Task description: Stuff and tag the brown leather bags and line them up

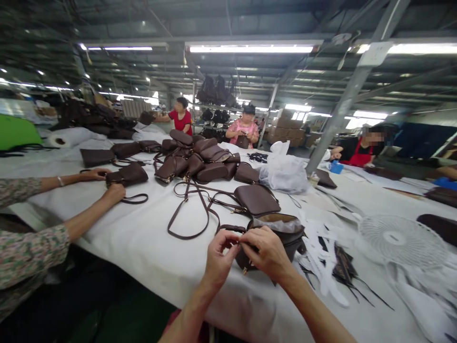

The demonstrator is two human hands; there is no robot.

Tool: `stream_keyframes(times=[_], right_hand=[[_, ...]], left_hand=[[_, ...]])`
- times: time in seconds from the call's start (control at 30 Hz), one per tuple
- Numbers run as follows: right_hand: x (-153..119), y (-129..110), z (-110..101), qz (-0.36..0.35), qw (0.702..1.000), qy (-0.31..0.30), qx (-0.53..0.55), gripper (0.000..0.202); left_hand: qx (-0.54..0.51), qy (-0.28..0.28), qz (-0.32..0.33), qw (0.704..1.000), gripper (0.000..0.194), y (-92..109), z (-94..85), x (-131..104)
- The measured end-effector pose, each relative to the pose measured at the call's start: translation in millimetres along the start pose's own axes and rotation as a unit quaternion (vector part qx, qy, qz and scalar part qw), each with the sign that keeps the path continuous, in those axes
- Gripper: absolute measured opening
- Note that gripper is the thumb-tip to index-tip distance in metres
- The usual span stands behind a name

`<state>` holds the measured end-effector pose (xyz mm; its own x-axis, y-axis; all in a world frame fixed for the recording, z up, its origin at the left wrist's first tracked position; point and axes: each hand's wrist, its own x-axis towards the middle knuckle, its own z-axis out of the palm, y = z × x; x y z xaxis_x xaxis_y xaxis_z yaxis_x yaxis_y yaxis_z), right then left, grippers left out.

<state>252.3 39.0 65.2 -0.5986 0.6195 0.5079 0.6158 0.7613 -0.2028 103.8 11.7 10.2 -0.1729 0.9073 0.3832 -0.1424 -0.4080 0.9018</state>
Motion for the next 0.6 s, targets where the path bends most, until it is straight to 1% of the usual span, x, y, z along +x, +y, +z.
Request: stream_keyframes(times=[0.1,0.2,0.37,0.53,0.6], right_hand=[[0,1,0,0.002,1.000,-0.014,-0.009,0.017],[1,1,0,0.006,1.000,-0.020,-0.017,0.018],[4,-4,0,0.025,0.999,-0.011,-0.026,0.016],[6,-7,0,0.038,0.999,0.003,-0.027,0.017],[7,-7,-1,0.039,0.999,0.006,-0.024,0.017]], left_hand=[[0.050,0.028,0.069,0.996,0.004,2,3.7,0],[0.069,0.042,0.085,0.993,0.009,2,4.5,1],[0.073,0.040,0.050,0.995,0.009,-4,2.2,1],[0.015,0.049,-0.032,0.998,0.001,-12,-1.4,3],[-0.004,0.050,-0.045,0.998,0.002,-11,-3.1,3]])
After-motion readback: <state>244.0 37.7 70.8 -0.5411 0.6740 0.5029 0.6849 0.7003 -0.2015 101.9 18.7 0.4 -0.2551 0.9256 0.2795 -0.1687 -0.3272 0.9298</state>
